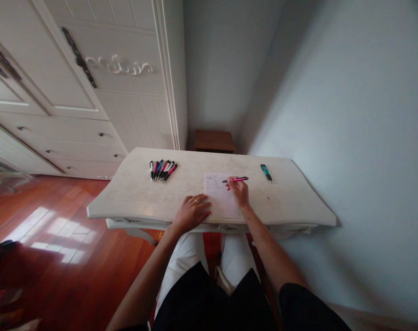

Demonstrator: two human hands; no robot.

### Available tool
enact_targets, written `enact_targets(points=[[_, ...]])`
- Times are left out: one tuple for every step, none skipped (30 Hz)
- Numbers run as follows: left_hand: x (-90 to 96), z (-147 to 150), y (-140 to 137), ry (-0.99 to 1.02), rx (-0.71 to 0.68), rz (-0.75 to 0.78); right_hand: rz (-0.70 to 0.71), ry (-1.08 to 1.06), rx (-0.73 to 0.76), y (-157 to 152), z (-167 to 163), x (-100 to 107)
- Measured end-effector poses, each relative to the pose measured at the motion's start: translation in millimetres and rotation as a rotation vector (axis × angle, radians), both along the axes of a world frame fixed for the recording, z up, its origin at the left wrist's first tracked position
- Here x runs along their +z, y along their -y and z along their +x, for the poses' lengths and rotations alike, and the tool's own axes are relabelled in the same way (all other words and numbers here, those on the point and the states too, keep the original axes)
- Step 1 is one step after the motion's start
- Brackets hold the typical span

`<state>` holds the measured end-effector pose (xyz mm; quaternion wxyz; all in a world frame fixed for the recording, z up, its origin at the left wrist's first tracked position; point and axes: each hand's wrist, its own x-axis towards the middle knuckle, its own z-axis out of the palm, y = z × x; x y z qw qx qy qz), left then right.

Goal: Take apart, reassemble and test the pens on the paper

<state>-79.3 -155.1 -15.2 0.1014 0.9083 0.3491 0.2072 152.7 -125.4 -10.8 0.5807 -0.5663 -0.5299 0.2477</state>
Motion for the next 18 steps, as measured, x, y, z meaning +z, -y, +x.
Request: enact_targets(points=[[-0.4, 0, 0, 0.001, 0.001, 0.002, 0.001, -0.06, -0.03, 3, 8, -1], [-0.6, 0, 0, 0.004, 0.003, 0.003, 0.007, -0.107, -0.062, 6, 15, -2], [-0.7, 0, 0, 0.007, 0.006, 0.003, 0.013, -0.141, -0.08, 8, 23, -3], [-0.6, 0, 1, 0.01, 0.008, 0.004, 0.015, -0.171, -0.09, 11, 31, -5], [-0.3, 0, 1, 0.011, 0.011, 0.006, 0.013, -0.206, -0.109, 13, 38, -6], [0.0, 0, 1, 0.009, 0.013, 0.008, -0.006, -0.25, -0.111, 14, 44, -7], [0.5, 0, 1, 0.004, 0.015, 0.009, -0.022, -0.308, -0.106, 15, 49, -9], [1.0, 1, 1, -0.003, 0.015, 0.01, -0.029, -0.368, -0.1, 16, 53, -10], [1.6, 1, 1, -0.01, 0.015, 0.011, -0.032, -0.423, -0.09, 16, 56, -11], [2.1, 1, 1, -0.014, 0.016, 0.011, -0.029, -0.465, -0.074, 16, 58, -12], [2.5, 1, 1, -0.015, 0.017, 0.011, -0.025, -0.49, -0.054, 16, 59, -12], [2.8, 1, 1, -0.013, 0.018, 0.01, -0.02, -0.501, -0.03, 16, 59, -12], [3.0, 1, 1, -0.011, 0.018, 0.009, -0.014, -0.505, -0.006, 17, 58, -11], [3.0, 1, 1, -0.01, 0.017, 0.008, -0.012, -0.509, 0.015, 17, 57, -10], [3.0, 1, 1, -0.011, 0.016, 0.008, -0.012, -0.522, 0.029, 17, 56, -9], [2.8, 0, 1, -0.013, 0.014, 0.01, -0.014, -0.546, 0.037, 18, 55, -8], [2.4, 0, 1, -0.016, 0.012, 0.012, -0.017, -0.579, 0.037, 19, 54, -7], [2.0, 0, 0, -0.02, 0.01, 0.014, -0.022, -0.612, 0.034, 19, 54, -6]])
